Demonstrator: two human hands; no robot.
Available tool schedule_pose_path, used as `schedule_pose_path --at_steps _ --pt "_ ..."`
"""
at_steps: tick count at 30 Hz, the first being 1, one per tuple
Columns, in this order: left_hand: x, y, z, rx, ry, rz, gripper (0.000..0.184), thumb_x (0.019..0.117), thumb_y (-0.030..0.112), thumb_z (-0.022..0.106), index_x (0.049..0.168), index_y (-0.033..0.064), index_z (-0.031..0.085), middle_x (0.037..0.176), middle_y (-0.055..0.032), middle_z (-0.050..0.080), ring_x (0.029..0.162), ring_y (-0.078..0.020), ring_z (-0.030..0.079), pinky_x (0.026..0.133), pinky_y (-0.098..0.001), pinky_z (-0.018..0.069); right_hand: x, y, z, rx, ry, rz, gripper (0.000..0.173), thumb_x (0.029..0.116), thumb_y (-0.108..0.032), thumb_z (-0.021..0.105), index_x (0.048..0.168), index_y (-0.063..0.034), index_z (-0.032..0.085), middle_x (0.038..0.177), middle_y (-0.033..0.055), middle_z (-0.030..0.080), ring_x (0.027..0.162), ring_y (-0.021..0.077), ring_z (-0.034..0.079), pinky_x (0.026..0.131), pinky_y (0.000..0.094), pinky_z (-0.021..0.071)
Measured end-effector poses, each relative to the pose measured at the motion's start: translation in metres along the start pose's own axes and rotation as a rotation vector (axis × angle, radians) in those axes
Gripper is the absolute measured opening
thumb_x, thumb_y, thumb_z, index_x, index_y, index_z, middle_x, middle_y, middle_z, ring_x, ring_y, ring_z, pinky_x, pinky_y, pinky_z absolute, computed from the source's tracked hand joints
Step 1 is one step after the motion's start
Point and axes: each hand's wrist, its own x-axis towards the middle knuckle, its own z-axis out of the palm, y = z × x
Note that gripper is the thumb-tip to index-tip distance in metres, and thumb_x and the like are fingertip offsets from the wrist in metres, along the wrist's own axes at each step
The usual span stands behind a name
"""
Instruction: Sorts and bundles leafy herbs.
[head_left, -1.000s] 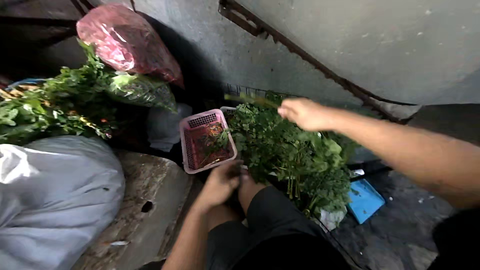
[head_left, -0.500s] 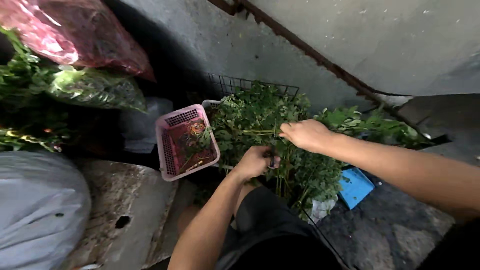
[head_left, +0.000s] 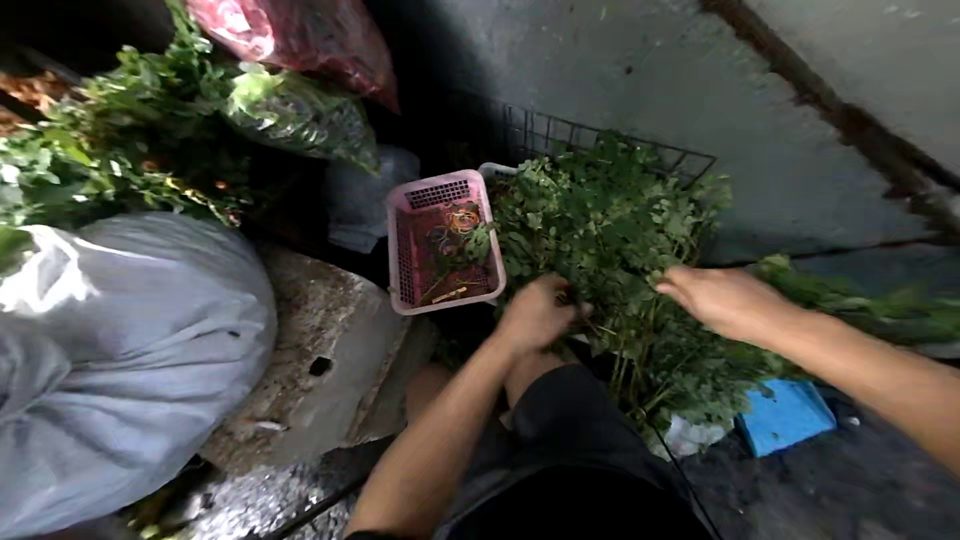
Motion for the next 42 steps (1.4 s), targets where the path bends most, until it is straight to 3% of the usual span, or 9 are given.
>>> schedule_pose_path --at_steps 4,8,12,15,21,26,30,36,42 --pt "-0.061 -0.048 -0.135 0.313 0.534 -0.215 0.048 0.087 0.04 0.081 0.123 0.0107 0.068 0.105 -0.0138 0.073 0.094 -0.0334 0.071 0.083 -0.063 0.0566 -0.024 0.026 -0.023 0.416 0.158 0.035 0.041 0.1102 -0.039 0.042 0.122 -0.0046 0.061 0.091 0.021 0.065 0.079 0.0395 0.067 0.071 0.0656 0.0532" --pt "-0.08 -0.101 -0.216 0.406 0.789 -0.525 0.047 0.0824 0.015 0.081 0.121 -0.0029 0.061 0.113 -0.0318 0.065 0.106 -0.052 0.063 0.088 -0.0739 0.0481 -0.032 0.001 -0.044 0.774 0.169 0.006 0.043 0.1088 -0.049 0.035 0.106 -0.0121 0.058 0.069 -0.0003 0.047 0.049 0.0096 0.045 0.047 0.0295 0.0437" --pt "-0.071 -0.144 -0.229 0.527 0.648 -0.724 0.029 0.095 0.018 0.068 0.108 -0.0077 0.068 0.118 -0.0349 0.064 0.114 -0.0537 0.061 0.094 -0.0741 0.0457 -0.032 -0.022 -0.046 0.912 0.042 -0.058 0.039 0.1078 -0.047 0.036 0.1 -0.0164 0.059 0.064 -0.0047 0.043 0.046 0.0057 0.039 0.043 0.0223 0.0352" --pt "-0.072 -0.152 -0.245 0.552 0.433 -0.777 0.033 0.0921 0.027 0.076 0.109 -0.0017 0.073 0.116 -0.0302 0.067 0.113 -0.05 0.062 0.096 -0.0731 0.0451 -0.042 -0.014 -0.035 1.007 0.017 -0.077 0.039 0.1079 -0.048 0.034 0.098 -0.0208 0.06 0.064 -0.0092 0.043 0.045 0.0013 0.037 0.042 0.0176 0.034" --pt "-0.013 -0.064 -0.199 0.482 0.655 -0.348 0.029 0.1004 0.028 0.063 0.115 0.0051 0.073 0.118 -0.0241 0.068 0.113 -0.0453 0.064 0.095 -0.0698 0.0484 -0.036 -0.005 -0.014 1.192 0.021 -0.043 0.036 0.1085 -0.049 0.034 0.096 -0.0248 0.059 0.064 -0.0142 0.045 0.045 -0.0031 0.038 0.041 0.0138 0.0343" --pt "0.118 -0.106 -0.156 0.718 0.471 -0.28 0.035 0.1017 0.034 0.06 0.117 0.0053 0.073 0.134 -0.022 0.062 0.129 -0.0454 0.055 0.1 -0.066 0.0474 -0.04 -0.018 -0.019 1.009 -0.022 0.033 0.039 0.1078 -0.048 0.033 0.098 -0.0207 0.06 0.066 -0.0104 0.044 0.047 0.0006 0.038 0.043 0.0179 0.0349" --pt "0.139 -0.113 -0.157 0.79 0.497 -0.337 0.034 0.1015 0.03 0.059 0.111 -0.0004 0.072 0.127 -0.0255 0.065 0.123 -0.047 0.059 0.095 -0.0681 0.0491 -0.066 0.0 -0.019 0.981 0.022 0.115 0.041 0.1072 -0.052 0.035 0.097 -0.0208 0.06 0.066 -0.0108 0.044 0.048 -0.0005 0.038 0.044 0.017 0.0344" --pt "0.114 -0.091 -0.187 0.308 0.654 -0.25 0.031 0.0971 0.032 0.065 0.109 0.0045 0.074 0.112 -0.0249 0.07 0.109 -0.0449 0.065 0.093 -0.0701 0.0467 -0.064 0.001 -0.013 0.88 0.087 0.161 0.042 0.105 -0.052 0.04 0.107 -0.0148 0.059 0.071 -0.0074 0.046 0.053 0.0028 0.045 0.049 0.0229 0.0428" --pt "0.078 -0.078 -0.196 -0.587 0.818 0.103 0.017 0.0992 0.018 0.058 0.111 0.0051 0.056 0.091 -0.0024 0.069 0.075 -0.0137 0.069 0.073 -0.0352 0.0609 -0.04 -0.041 -0.032 0.869 0.029 -0.051 0.037 0.1076 -0.044 0.047 0.112 -0.0116 0.062 0.072 -0.0042 0.048 0.056 0.0042 0.046 0.053 0.0244 0.0439"
